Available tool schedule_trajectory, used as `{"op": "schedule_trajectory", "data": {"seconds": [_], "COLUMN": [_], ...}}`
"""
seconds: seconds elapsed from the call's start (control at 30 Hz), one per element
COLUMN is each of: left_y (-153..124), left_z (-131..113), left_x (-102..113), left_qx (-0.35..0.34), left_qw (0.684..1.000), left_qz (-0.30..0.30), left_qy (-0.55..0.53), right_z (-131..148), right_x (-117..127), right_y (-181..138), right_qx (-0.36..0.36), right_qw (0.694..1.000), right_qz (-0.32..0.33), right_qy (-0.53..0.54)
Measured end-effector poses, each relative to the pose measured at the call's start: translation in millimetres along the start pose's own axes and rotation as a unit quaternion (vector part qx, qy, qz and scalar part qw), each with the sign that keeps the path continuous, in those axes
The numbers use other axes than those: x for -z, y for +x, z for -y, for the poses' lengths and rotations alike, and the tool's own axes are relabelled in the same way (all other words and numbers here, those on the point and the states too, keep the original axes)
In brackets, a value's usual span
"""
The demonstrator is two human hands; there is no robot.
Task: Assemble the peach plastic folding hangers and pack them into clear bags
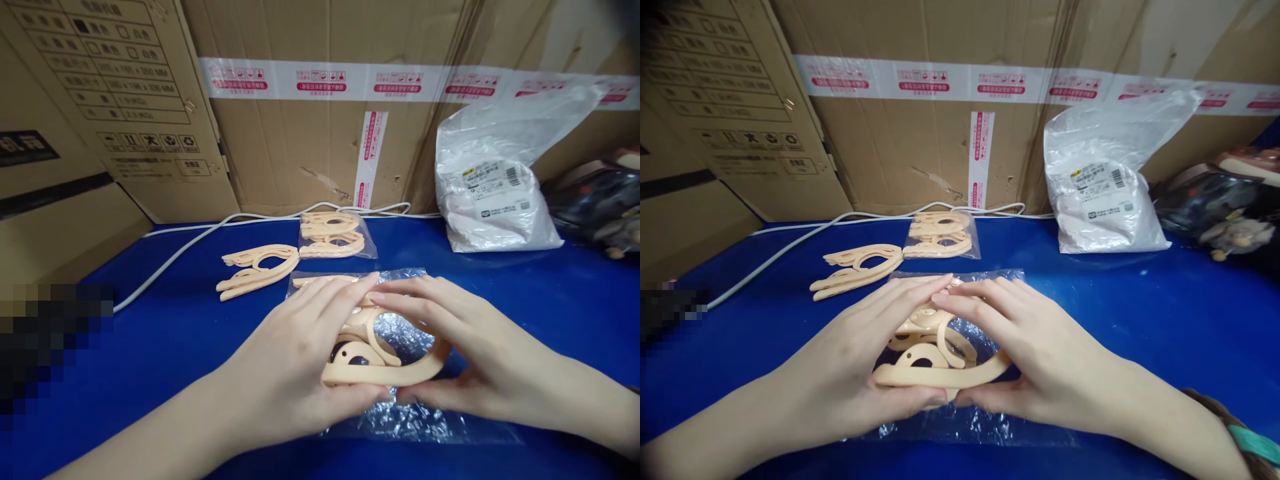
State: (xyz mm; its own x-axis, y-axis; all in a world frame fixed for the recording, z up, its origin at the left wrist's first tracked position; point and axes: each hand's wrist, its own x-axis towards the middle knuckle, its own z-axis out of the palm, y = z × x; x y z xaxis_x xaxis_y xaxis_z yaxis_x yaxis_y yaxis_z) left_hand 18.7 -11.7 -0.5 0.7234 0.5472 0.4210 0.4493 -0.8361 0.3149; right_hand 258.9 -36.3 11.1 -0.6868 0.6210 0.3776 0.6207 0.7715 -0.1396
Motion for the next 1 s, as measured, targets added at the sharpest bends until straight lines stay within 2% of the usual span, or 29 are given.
{"op": "schedule_trajectory", "data": {"seconds": [0.07,0.13,0.2,0.3,0.4,0.57,0.83,0.9,1.0], "left_y": [1,1,1,1,1,2,0,0,0], "left_z": [4,12,24,46,61,69,79,79,82], "left_x": [4,12,20,28,26,16,15,16,17], "left_qx": [0.012,0.031,0.055,0.079,0.082,0.072,0.039,0.037,0.036], "left_qw": [1.0,0.998,0.995,0.988,0.979,0.976,0.985,0.986,0.987], "left_qz": [0.018,0.045,0.062,0.083,0.119,0.137,0.125,0.129,0.124], "left_qy": [0.003,0.021,0.052,0.106,0.143,0.152,0.117,0.097,0.091], "right_z": [-5,-18,-39,-73,-92,-86,-54,-47,-44], "right_x": [6,16,29,46,53,45,8,-3,-9], "right_y": [-2,-7,-17,-37,-55,-57,-21,-13,-9], "right_qx": [-0.025,-0.078,-0.157,-0.229,-0.285,-0.261,-0.239,-0.228,-0.197], "right_qw": [1.0,0.996,0.984,0.958,0.939,0.923,0.921,0.94,0.974], "right_qz": [0.01,0.023,0.017,0.01,0.062,0.144,0.112,0.097,0.081], "right_qy": [0.014,0.043,0.087,0.171,0.183,0.243,0.287,0.234,0.077]}}
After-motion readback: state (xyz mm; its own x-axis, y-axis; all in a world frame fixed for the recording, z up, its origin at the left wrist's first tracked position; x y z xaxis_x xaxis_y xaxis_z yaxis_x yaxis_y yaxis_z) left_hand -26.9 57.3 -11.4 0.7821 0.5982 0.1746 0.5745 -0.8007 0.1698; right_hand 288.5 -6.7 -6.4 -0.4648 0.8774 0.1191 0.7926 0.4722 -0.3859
